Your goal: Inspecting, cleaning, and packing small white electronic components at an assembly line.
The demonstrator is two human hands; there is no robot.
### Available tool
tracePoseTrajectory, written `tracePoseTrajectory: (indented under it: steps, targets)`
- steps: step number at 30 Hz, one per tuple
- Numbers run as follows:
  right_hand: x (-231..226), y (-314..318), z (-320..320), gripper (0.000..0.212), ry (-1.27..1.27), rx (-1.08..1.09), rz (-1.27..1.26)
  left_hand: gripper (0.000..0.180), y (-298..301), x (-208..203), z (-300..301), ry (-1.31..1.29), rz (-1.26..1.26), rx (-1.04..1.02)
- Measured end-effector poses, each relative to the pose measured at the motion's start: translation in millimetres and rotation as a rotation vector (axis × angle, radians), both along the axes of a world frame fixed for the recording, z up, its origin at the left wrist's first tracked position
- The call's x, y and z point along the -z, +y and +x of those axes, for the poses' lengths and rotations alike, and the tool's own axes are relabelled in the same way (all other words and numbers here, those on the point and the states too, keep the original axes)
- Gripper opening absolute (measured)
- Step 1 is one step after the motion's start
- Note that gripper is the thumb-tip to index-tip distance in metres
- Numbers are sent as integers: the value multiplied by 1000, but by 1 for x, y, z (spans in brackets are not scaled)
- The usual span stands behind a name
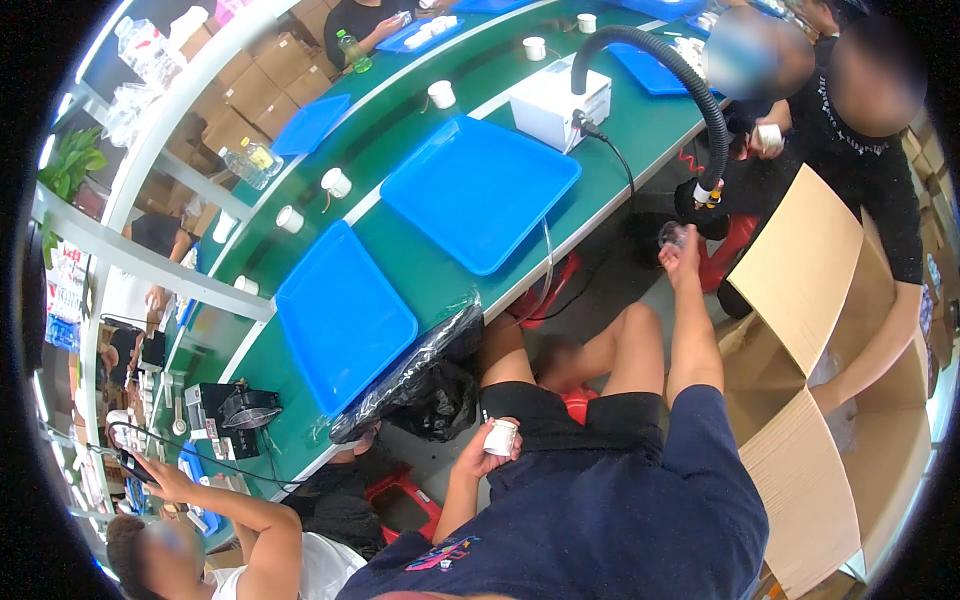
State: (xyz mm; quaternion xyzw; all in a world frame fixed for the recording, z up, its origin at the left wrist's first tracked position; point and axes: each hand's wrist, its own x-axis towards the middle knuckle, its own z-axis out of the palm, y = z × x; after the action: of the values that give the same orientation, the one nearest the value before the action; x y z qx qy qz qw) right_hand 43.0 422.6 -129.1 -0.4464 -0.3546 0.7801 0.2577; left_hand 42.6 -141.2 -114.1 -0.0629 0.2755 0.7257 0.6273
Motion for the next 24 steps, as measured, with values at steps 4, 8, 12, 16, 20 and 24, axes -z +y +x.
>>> tracePoseTrajectory:
  steps: [4, 8, 12, 16, 20, 24]
  targets:
    - [4, 9, -4, 62, 366, 420, -189, 52, 7, -15, -4, 112, -80, 70]
    - [11, -13, -1, 60, 501, 195, -189, 49, 13, -13, 6, 212, -292, 27]
    - [16, -59, -1, 60, 451, 55, -214, 47, 16, -22, 2, 338, -247, 26]
    - [5, -150, -16, 54, 406, -310, -293, 46, 39, -60, -4, 387, -265, -188]
    - [-52, -231, -25, 50, 540, -393, -370, 35, 51, -98, -33, 710, -396, -308]
    - [-90, -259, -23, 47, 568, -464, -216, 39, 65, -144, -55, 1252, -496, -347]
